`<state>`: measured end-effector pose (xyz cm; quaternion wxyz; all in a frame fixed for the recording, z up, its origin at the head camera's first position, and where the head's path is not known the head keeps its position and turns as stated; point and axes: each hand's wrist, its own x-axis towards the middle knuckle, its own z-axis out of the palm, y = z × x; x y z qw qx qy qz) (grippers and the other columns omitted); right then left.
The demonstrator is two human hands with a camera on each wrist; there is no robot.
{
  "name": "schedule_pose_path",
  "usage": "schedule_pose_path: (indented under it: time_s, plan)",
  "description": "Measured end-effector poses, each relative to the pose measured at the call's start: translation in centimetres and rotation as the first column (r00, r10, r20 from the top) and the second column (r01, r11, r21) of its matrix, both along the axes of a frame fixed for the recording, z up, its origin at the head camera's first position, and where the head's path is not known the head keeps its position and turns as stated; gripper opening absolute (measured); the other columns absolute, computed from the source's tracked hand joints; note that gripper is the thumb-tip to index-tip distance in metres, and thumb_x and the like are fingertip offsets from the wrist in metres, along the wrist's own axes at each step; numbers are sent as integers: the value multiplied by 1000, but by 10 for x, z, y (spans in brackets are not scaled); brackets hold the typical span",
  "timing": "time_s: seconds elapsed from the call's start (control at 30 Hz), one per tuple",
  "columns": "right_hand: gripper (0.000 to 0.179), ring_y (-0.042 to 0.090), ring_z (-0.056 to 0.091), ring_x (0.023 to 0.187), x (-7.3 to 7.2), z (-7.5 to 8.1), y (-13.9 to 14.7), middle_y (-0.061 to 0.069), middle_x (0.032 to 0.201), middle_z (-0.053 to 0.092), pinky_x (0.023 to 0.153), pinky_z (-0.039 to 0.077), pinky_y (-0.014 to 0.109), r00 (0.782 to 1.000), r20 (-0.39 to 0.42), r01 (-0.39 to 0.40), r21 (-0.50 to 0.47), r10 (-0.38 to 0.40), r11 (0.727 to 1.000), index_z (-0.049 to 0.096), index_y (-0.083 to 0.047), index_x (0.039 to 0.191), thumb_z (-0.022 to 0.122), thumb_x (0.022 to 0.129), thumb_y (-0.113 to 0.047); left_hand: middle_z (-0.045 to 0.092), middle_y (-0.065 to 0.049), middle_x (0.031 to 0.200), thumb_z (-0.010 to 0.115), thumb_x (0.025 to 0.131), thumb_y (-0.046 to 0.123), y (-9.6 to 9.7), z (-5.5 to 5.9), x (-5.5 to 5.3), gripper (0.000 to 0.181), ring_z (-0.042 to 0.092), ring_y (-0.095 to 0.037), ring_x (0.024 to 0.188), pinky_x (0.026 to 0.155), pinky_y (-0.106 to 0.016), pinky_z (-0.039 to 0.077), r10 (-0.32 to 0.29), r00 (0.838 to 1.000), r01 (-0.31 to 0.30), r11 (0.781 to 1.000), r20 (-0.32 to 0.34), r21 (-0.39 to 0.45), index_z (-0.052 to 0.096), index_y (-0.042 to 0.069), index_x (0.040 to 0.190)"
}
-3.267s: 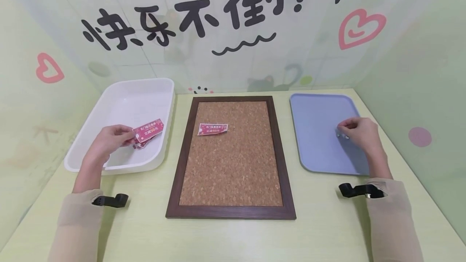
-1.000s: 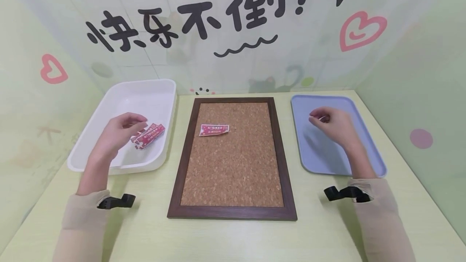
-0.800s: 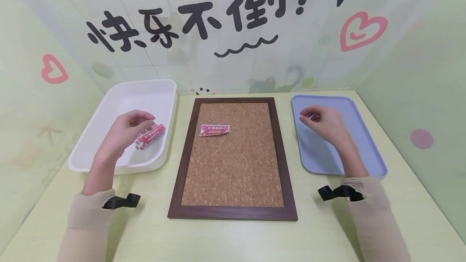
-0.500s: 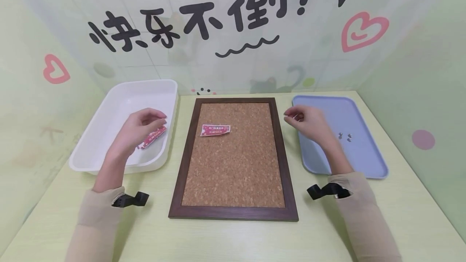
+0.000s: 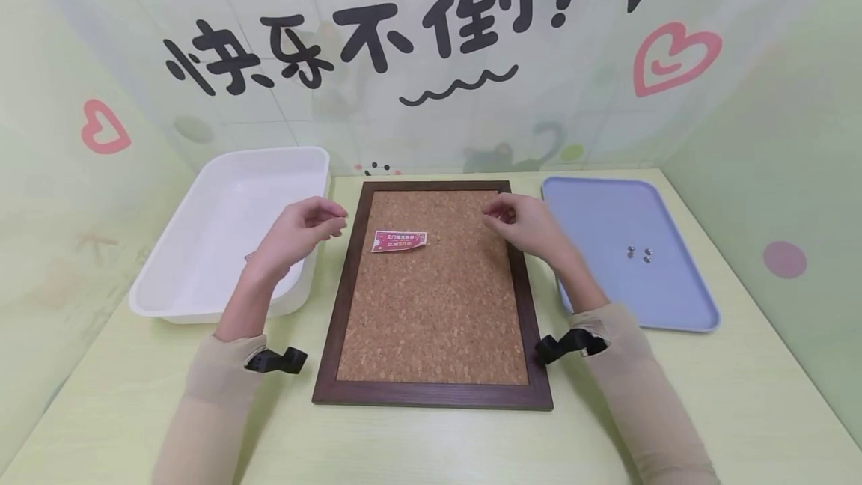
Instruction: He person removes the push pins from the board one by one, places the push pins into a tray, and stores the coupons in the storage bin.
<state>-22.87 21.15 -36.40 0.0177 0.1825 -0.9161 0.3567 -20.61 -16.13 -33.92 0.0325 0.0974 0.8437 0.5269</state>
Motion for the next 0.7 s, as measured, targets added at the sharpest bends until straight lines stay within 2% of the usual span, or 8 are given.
schedule_pose_path:
  time_s: [0.1,0.2,0.27,0.43,0.63,0.7]
  plan:
    - [25,28,68,96,-4,-1,-12,14,105,71,83,54,44,1000,19,-18,-9,18,1000,70,2,117,66,99,-16,65,-21,108,61,100,7,10,-1,-3,23,63,-41,102,81,-32,48,-18,1000,18,1000,8,14,63,-6,118]
    - [24,29,67,96,-8,-2,-24,16,105,71,85,54,44,999,35,-41,-26,42,999,69,3,116,66,98,-13,65,-20,109,61,100,6,18,-4,-6,23,62,-42,104,86,-39,51,-27,1000,27,999,15,31,62,-7,118]
    - [24,30,67,97,-11,-3,-32,17,105,71,87,54,44,998,39,-57,-44,59,997,69,5,115,66,97,-10,64,-19,108,61,99,5,24,-6,-8,22,62,-37,101,87,-41,51,-25,999,25,999,19,31,62,-7,118]
    - [20,28,68,93,-17,-6,-51,15,101,72,86,55,42,994,27,-104,-49,105,993,70,5,111,69,95,-7,64,-15,103,61,99,5,36,-12,-16,21,59,-26,94,83,-39,51,-19,999,18,999,32,32,63,-7,116]
    - [19,26,68,94,-22,-8,-75,13,101,72,86,55,40,989,69,-132,-27,134,991,71,3,111,68,95,-8,65,-19,105,61,99,3,48,-18,-23,23,62,-32,99,88,-45,51,-28,997,24,998,68,51,62,-8,118]
    - [19,25,68,93,-24,-10,-82,12,100,72,84,55,39,987,83,-139,-16,140,990,71,2,110,68,96,-9,65,-18,105,61,98,4,50,-22,-26,23,61,-33,100,86,-40,51,-23,997,19,999,78,50,63,-8,118]
